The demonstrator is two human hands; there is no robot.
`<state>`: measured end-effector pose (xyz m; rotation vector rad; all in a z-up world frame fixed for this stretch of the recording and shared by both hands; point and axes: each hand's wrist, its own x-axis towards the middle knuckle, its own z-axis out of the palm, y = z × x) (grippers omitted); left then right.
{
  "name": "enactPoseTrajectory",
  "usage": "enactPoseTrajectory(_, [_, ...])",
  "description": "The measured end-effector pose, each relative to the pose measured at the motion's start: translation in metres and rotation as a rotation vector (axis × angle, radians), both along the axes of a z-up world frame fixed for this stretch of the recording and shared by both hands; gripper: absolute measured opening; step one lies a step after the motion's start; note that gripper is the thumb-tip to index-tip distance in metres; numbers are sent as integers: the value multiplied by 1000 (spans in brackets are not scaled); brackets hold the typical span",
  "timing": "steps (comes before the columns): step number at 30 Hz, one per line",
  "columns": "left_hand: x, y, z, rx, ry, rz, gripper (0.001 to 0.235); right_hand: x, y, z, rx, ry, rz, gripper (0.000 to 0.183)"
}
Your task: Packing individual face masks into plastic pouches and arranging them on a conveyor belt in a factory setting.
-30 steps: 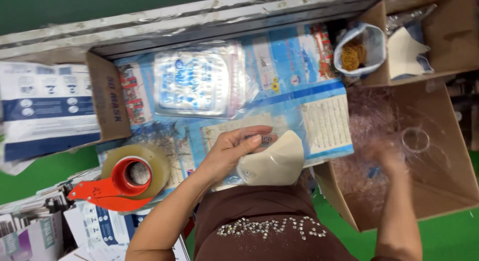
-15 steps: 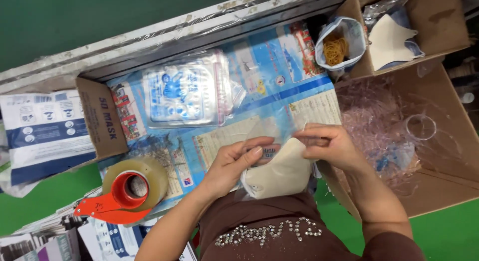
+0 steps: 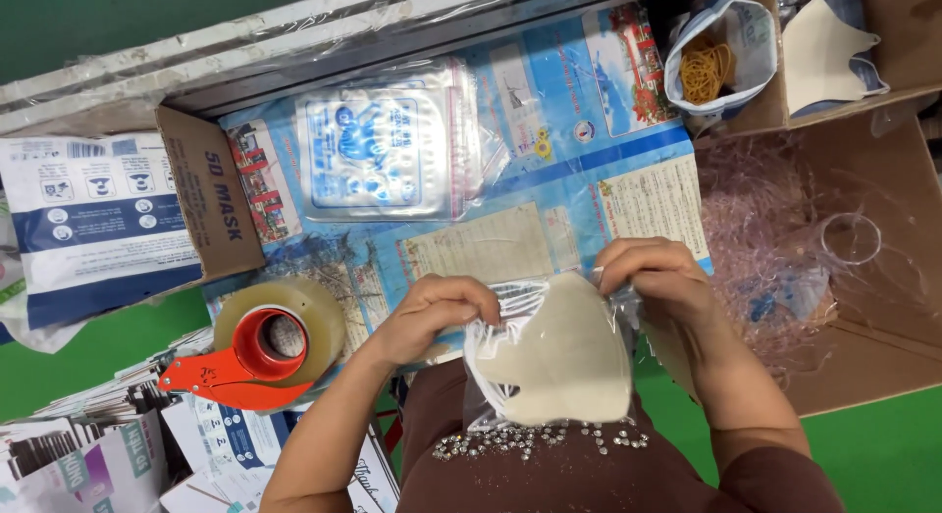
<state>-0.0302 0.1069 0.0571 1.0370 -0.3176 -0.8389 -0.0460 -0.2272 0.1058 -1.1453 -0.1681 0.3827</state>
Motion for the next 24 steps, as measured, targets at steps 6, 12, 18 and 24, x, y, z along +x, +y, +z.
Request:
enactPoseTrajectory(6, [12,-7,54,613,-14,-65,14,1,-6,-26,-422,-200,-84,18])
enactPoseTrajectory(12, [41,-11,33,259,-144,189,9,42,-39,-102,191,148,-459,26])
enactPoseTrajectory(18, [125,36,41,182,-242,1150,22,37,-19,-108,-40,108,-576,18])
enactPoseTrajectory(24, [163,38,24,46,-353,1168,56,28,20,-122,-410,77,-426,20])
